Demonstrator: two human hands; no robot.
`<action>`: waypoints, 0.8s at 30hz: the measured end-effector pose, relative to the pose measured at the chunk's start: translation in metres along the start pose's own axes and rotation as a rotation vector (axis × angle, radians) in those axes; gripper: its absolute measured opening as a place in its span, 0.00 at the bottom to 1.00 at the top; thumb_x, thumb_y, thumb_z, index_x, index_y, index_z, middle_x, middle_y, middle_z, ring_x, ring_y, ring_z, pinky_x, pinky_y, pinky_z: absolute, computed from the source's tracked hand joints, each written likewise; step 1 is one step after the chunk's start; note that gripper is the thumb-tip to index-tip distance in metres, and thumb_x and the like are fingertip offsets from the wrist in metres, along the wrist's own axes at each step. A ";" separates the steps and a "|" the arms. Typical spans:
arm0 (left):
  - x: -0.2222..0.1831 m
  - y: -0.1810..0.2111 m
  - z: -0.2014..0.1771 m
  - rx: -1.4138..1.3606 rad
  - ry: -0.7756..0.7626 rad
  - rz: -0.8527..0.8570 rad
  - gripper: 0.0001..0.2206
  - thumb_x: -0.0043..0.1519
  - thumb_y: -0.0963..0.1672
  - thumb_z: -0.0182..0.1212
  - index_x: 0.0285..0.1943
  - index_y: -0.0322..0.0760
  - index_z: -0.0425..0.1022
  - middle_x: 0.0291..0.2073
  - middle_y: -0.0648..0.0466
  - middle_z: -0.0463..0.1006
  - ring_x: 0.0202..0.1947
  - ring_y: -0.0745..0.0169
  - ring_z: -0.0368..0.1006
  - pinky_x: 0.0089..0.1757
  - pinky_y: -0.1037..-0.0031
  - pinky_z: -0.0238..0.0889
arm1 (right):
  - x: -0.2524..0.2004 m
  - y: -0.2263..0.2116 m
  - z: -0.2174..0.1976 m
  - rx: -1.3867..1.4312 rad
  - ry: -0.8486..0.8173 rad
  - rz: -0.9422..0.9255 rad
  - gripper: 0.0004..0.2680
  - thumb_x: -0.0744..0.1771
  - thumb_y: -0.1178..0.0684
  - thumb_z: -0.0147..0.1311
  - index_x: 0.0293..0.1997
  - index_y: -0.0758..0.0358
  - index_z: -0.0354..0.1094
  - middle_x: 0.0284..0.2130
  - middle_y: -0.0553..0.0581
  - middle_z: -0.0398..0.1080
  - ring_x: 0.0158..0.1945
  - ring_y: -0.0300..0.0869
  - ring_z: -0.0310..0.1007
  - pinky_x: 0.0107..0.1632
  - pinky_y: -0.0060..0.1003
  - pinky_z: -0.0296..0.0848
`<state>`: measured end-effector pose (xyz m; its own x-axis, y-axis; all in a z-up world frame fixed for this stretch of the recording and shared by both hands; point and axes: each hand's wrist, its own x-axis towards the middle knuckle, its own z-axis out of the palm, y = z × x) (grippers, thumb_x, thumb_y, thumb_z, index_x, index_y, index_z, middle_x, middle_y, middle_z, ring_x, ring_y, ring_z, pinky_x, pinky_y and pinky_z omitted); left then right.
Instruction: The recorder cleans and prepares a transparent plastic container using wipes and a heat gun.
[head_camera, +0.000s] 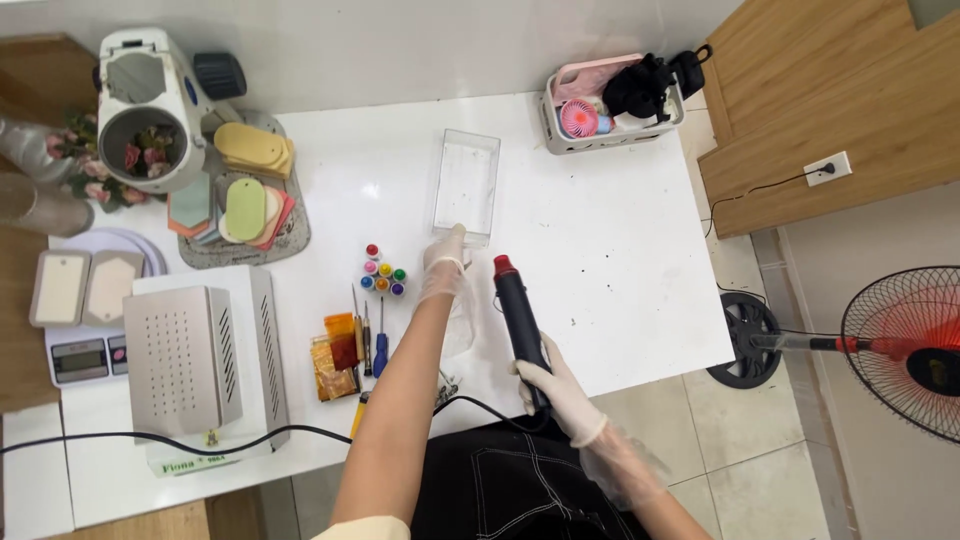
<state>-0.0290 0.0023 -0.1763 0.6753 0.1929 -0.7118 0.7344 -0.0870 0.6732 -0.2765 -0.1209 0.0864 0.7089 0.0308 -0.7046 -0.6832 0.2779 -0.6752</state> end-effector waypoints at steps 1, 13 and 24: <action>0.010 -0.003 0.002 0.045 -0.001 0.023 0.27 0.57 0.59 0.67 0.39 0.30 0.81 0.27 0.52 0.78 0.25 0.66 0.74 0.30 0.76 0.65 | -0.010 -0.006 0.000 0.081 -0.046 -0.045 0.33 0.62 0.52 0.56 0.75 0.55 0.40 0.40 0.58 0.67 0.26 0.37 0.64 0.27 0.32 0.68; -0.081 0.053 -0.028 -0.352 -0.277 0.239 0.10 0.59 0.46 0.69 0.39 0.37 0.76 0.21 0.56 0.73 0.14 0.71 0.59 0.20 0.74 0.51 | -0.043 -0.041 0.000 0.221 -0.175 -0.109 0.37 0.61 0.51 0.56 0.79 0.52 0.33 0.45 0.61 0.65 0.32 0.36 0.65 0.32 0.32 0.70; -0.168 0.091 -0.092 0.646 -0.290 0.513 0.07 0.62 0.47 0.63 0.43 0.44 0.81 0.32 0.52 0.81 0.30 0.61 0.73 0.37 0.69 0.67 | -0.024 -0.044 -0.007 0.207 -0.165 0.020 0.32 0.65 0.51 0.50 0.79 0.48 0.35 0.40 0.56 0.67 0.29 0.33 0.62 0.30 0.29 0.67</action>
<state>-0.0817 0.0520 0.0233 0.8594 -0.2706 -0.4338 0.1703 -0.6486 0.7418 -0.2643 -0.1404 0.1315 0.7261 0.1897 -0.6609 -0.6591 0.4656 -0.5906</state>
